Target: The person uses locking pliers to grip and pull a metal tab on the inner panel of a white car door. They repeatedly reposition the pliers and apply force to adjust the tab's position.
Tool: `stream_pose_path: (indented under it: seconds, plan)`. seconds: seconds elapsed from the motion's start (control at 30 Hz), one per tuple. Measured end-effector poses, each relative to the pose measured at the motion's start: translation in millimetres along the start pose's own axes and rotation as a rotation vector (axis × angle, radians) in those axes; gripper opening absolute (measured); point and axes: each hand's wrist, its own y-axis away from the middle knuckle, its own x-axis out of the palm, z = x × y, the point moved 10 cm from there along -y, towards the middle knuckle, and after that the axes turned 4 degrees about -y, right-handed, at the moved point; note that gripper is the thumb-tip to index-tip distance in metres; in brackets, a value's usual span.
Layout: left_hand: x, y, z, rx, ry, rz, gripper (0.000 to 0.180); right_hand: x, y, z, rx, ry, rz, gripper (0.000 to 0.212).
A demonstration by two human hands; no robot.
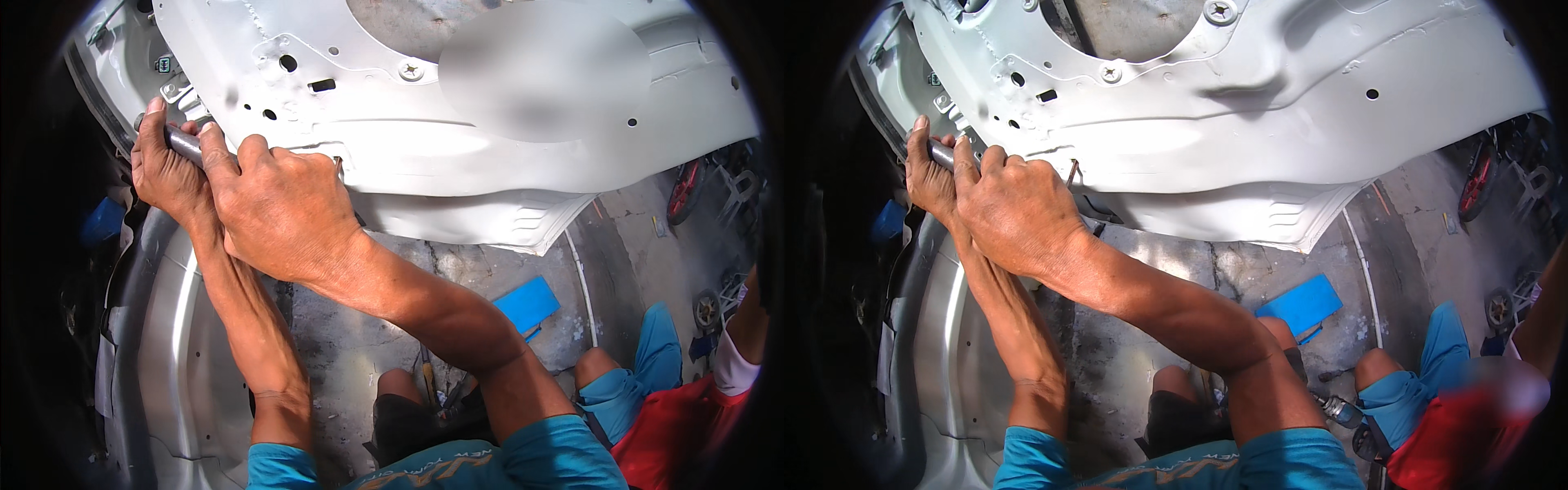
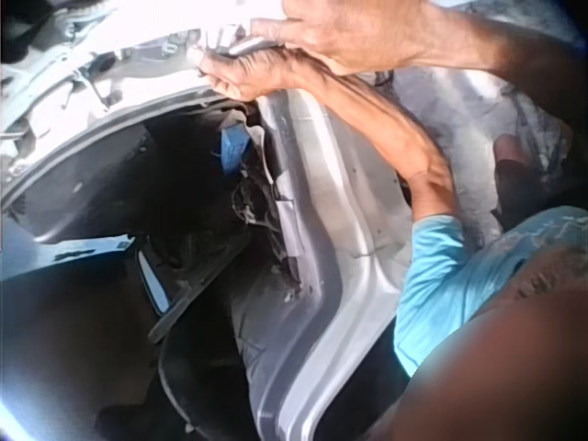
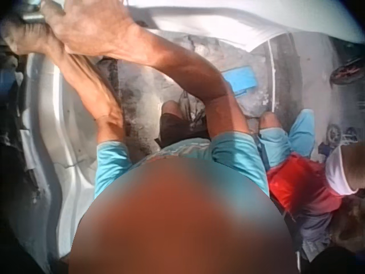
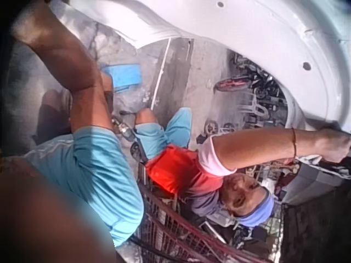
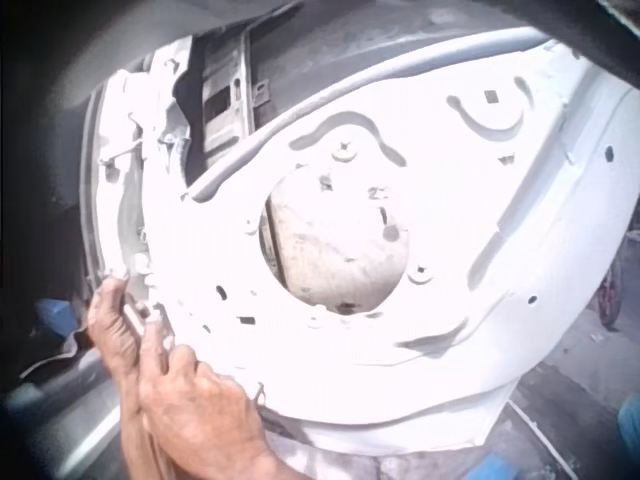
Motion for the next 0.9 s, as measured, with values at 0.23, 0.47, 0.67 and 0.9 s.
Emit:
stream_pose_path:
  seconds: [0.23,0.47,0.67,0.9]
  plan:
    - [7.0,-1.8,-5.4,0.014,0.006,0.027,0.017,-5.2,-5.3,-3.4,0.015,-0.045,-0.032,0.058]
    - [15.4,-3.1,-13.6,-0.133,0.227,-0.039,0.017,-5.7,-9.1,-7.5,0.029,-0.069,-0.046,0.056]
    - [16.5,-8.2,-33.5,0.005,0.168,-0.003,0.018,-11.8,-9.2,-6.6,0.033,-0.118,-0.089,0.057]
    - [28.7,-12.4,-56.7,0.156,0.079,0.082,0.014,-22.6,-5.6,-13.2,0.045,-0.174,-0.151,0.055]
